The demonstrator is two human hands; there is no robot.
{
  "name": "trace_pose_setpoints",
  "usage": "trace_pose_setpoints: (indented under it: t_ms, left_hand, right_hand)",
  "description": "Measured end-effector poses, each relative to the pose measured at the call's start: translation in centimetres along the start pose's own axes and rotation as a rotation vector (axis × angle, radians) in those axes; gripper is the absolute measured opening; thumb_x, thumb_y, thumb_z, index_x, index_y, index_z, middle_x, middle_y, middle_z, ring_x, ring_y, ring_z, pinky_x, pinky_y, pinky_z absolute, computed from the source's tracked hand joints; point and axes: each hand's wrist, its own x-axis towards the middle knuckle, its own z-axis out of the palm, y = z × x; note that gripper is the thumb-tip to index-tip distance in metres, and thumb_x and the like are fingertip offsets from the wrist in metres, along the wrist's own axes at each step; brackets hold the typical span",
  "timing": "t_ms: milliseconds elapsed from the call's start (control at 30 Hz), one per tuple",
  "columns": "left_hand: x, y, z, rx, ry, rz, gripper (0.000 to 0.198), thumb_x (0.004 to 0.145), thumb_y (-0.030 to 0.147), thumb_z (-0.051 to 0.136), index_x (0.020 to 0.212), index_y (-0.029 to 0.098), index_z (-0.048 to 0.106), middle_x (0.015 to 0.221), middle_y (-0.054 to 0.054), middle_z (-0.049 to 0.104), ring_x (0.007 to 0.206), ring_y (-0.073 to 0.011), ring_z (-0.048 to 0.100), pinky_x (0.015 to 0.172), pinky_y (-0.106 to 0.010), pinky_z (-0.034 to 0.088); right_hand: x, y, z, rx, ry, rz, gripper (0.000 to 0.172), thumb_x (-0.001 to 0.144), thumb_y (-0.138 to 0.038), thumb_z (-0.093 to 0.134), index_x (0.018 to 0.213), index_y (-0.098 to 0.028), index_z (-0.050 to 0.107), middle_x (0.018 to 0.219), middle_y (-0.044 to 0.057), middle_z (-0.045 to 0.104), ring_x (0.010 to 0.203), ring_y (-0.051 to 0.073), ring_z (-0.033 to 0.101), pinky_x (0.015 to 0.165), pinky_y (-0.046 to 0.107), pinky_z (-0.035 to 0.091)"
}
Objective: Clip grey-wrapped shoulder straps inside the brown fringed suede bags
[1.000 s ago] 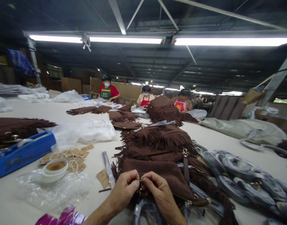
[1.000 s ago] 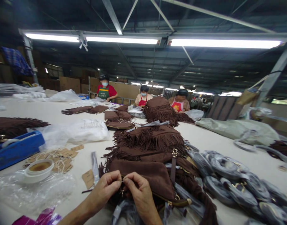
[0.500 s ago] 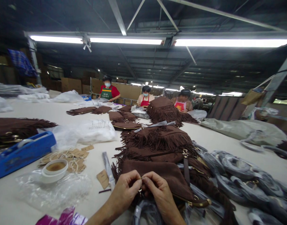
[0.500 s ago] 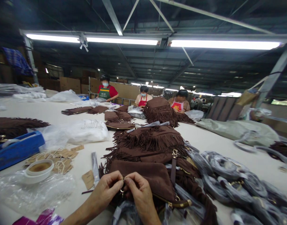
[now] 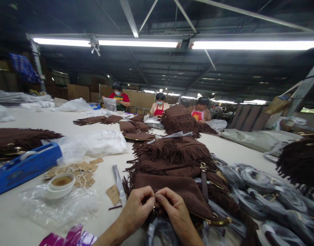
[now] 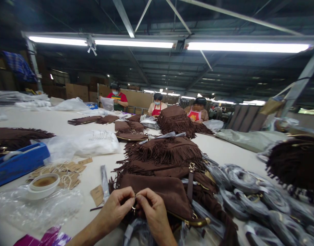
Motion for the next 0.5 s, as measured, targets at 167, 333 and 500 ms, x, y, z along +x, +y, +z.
trace_pose_setpoints:
  t_ms: [167,333,500]
  left_hand:
    - [0.1,-0.23,-0.04,0.029,-0.012,0.006,0.02,0.079,0.026,0.044,0.061,0.018,0.048,0.061,0.003,0.049,0.062,-0.013,0.046,0.059,-0.022,0.035]
    - [0.11,-0.36,0.02,0.082,-0.008,0.021,0.019,0.078,0.025,0.043,0.06,0.019,0.045,0.06,0.003,0.046,0.061,-0.0127,0.044,0.058,-0.023,0.033]
    - [0.06,-0.64,0.05,0.141,0.032,0.037,0.02,0.078,0.024,0.042,0.059,0.019,0.042,0.059,0.003,0.045,0.061,-0.0132,0.045,0.058,-0.024,0.031]
  right_hand:
    - [0.02,0.03,-0.07,-0.115,-0.02,-0.075,0.034,0.084,-0.047,0.063,0.068,-0.018,0.061,0.058,-0.003,0.053,0.055,0.013,0.048,0.054,0.024,0.039]
    - [-0.08,0.32,-0.14,-0.251,-0.015,-0.151,0.028,0.089,-0.036,0.056,0.067,-0.019,0.056,0.06,-0.003,0.052,0.058,0.013,0.046,0.056,0.023,0.037]
    - [-0.34,0.59,0.07,-0.406,-0.003,-0.209,0.025,0.091,-0.03,0.051,0.068,-0.02,0.053,0.063,-0.004,0.05,0.06,0.013,0.046,0.057,0.024,0.034]
